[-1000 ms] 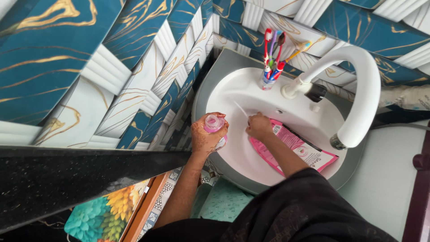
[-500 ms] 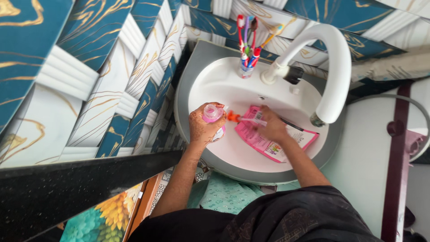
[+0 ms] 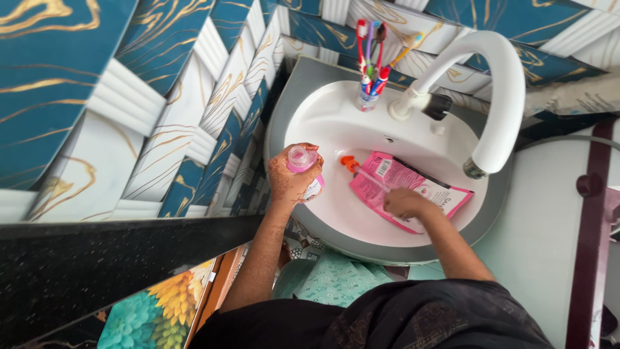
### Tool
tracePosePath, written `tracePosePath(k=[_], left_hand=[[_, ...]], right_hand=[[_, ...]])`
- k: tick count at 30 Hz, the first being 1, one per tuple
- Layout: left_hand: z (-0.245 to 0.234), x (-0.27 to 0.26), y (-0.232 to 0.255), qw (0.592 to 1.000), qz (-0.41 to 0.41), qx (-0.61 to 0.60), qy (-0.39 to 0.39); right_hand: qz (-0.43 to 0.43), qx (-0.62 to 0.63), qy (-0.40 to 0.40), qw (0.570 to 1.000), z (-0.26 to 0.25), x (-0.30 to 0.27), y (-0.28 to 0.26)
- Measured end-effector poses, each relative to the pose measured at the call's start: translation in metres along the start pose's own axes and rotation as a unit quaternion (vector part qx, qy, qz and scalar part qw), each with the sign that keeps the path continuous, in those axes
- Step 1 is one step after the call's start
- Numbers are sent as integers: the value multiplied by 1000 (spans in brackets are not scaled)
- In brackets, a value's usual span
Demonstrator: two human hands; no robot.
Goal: The person refills a pink soap dispenser by removing the pump, pouring liquid soap from a large refill pouch into the container, and then screwing the pump back on.
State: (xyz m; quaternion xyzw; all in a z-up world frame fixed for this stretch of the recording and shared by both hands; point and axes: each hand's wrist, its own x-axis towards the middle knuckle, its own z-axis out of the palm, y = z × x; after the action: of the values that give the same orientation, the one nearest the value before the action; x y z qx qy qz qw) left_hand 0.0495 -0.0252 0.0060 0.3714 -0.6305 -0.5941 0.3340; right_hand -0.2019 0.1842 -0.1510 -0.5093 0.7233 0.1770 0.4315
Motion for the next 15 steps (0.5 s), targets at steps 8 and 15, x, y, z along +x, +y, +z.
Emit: tracePosePath(k=[8,15], left_hand=[[-19,3,7,997,-12,-68,23],[-21,0,6,998,11,10,53]], right_hand=[[-35,-20,235,971,9,-1,-61],[-73,265,134,952,33,148,-114]])
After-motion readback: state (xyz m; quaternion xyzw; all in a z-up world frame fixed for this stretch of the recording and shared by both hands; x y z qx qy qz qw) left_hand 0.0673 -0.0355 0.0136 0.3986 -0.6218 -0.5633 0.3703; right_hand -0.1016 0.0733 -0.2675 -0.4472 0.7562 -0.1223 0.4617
